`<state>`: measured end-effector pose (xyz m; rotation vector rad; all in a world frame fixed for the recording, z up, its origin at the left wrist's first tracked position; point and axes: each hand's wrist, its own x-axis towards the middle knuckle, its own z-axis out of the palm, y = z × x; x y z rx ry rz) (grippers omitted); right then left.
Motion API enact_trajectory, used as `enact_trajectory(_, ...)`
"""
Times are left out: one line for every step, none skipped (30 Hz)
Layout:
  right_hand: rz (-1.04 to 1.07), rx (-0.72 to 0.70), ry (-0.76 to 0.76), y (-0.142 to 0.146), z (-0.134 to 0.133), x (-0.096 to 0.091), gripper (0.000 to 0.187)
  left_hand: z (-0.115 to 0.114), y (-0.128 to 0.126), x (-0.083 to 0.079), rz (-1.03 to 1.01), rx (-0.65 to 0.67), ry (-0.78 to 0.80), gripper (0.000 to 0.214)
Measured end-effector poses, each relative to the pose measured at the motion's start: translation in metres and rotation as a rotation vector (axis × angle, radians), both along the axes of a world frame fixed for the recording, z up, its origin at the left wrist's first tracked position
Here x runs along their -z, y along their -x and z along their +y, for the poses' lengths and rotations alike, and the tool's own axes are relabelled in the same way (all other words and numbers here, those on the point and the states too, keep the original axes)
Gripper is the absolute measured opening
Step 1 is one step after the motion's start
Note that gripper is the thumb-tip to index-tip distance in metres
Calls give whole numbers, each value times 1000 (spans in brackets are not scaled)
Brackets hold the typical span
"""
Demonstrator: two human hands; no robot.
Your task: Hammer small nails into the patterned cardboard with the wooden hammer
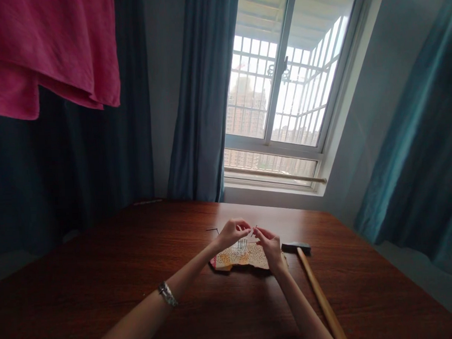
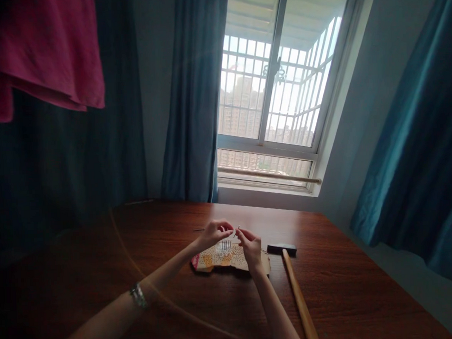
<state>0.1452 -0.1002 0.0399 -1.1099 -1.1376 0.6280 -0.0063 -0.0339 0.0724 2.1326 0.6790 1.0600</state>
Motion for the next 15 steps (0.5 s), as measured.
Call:
enact_trajectory(-43, 23, 0, -2, 2, 2, 40, 4, 0, 3, -43, -40, 17, 31)
enact_trajectory(-97, 40, 1, -3, 4, 5, 41, 8, 0, 6, -92, -79, 59, 32)
enact_trajectory(-153, 50, 3, -5, 6, 8, 41, 13, 0, 11, -144, -109, 125, 34)
enact_trajectory(-204, 50, 4, -6, 8, 11, 40, 17, 0, 17, -195, -124, 210, 37)
enact_trajectory(-243, 47, 4, -7, 10, 13, 39, 20, 0, 23, -242, -122, 300, 39)
enact_trajectory(-269, 44, 5, -7, 11, 16, 37, 23, 0, 29, -286, -108, 381, 41)
enact_trajectory(-287, 40, 8, -8, 13, 19, 35, 25, -1, 36, -322, -87, 445, 43)
enact_trajectory(-308, 37, 11, -8, 15, 22, 33, 25, -2, 41, -352, -65, 490, 44)
enact_trajectory(-328, 33, 15, -7, 16, 24, 32, 25, -2, 46, -373, -44, 517, 45)
enact_trajectory(-348, 27, 18, -7, 17, 26, 31, 23, -3, 50, -382, -24, 533, 45)
enact_trajectory(-368, 19, 21, -6, 18, 28, 31, 22, -3, 52, -381, -10, 544, 46)
enact_trajectory(-387, 9, 23, -6, 19, 29, 30, 19, -4, 53, -370, -2, 554, 46)
enact_trajectory(-405, -1, 23, -6, 19, 31, 29, 17, -4, 54, -353, 1, 560, 47)
enact_trajectory(-421, -9, 23, -5, 19, 32, 28, 15, -4, 53, -332, 1, 563, 47)
enact_trajectory(-435, -14, 21, -5, 19, 32, 27, 13, -4, 53, -311, 1, 563, 47)
